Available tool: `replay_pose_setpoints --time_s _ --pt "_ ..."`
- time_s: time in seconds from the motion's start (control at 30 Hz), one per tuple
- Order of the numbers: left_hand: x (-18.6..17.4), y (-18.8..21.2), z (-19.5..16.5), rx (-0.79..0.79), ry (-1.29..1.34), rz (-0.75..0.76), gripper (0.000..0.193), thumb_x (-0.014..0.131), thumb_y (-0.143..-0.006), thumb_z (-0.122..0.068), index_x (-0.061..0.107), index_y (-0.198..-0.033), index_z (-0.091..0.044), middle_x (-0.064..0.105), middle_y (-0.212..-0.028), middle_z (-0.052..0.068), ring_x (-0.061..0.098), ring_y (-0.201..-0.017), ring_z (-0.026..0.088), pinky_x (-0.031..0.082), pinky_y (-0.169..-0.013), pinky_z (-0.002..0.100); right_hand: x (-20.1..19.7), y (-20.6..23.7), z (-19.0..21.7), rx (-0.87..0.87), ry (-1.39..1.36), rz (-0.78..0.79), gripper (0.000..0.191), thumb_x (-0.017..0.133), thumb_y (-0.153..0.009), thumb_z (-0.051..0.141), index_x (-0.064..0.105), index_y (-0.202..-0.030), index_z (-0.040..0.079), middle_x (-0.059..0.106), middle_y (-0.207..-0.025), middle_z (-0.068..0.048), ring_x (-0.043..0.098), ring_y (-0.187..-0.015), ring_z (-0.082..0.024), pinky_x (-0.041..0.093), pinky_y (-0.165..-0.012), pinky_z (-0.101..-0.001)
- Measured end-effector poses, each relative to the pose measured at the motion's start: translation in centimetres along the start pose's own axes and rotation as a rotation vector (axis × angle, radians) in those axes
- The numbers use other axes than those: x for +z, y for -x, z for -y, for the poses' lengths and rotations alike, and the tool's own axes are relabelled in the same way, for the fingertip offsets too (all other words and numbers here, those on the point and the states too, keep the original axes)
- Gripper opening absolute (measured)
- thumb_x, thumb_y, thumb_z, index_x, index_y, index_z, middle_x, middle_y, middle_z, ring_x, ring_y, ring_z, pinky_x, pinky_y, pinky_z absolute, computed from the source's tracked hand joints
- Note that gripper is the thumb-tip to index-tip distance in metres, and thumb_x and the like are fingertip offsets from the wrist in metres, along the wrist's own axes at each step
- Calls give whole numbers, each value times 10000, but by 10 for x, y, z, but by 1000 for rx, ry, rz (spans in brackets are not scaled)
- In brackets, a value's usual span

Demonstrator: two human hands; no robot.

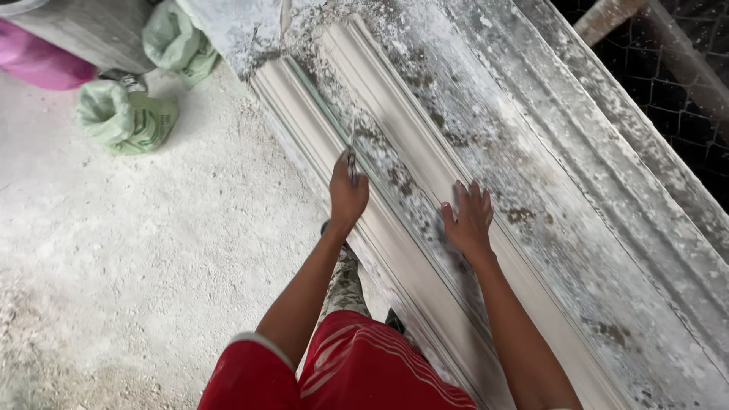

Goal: The person uses a small hand scraper to remove dried plaster residue from the grooved surface of a plaster cornice mold, working along the mold channels and corners section by section, then lifts a long finished molding strip out of the mold.

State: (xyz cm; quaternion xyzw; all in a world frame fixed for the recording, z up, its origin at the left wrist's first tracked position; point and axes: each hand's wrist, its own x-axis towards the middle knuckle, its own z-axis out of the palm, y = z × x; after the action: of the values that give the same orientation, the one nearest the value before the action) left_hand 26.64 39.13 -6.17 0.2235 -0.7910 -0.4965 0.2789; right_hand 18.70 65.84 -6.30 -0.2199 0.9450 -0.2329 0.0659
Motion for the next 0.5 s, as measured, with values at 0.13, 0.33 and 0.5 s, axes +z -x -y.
replay_pose_setpoints --time_s 0.13,0.33,0.5 --pt "40 -101 14 -92 2 -4 578 565 -921 -6 429 -1470 117 617 -1284 317 678 -990 345 562 -828 416 17 -36 13 165 116 81 692 451 -1021 520 328 -1598 158 171 -1685 -219 67 -1526 -511 62 -1141 -730" --pt "84 -124 16 -158 -62 52 602 472 -885 72 366 -1469 171 450 -1451 362 581 -1241 492 521 -1042 475 25 -37 14 212 153 78 675 441 -1019 550 374 -1587 192 219 -1695 -194 127 -1544 -477 72 -1164 -698" --pt "90 -129 8 -294 -79 55 540 473 -948 22 357 -1455 168 402 -1460 369 568 -1219 508 517 -1028 482 25 -36 10 194 127 36 674 471 -1011 532 409 -1581 178 252 -1681 -202 169 -1535 -478 88 -1170 -688"
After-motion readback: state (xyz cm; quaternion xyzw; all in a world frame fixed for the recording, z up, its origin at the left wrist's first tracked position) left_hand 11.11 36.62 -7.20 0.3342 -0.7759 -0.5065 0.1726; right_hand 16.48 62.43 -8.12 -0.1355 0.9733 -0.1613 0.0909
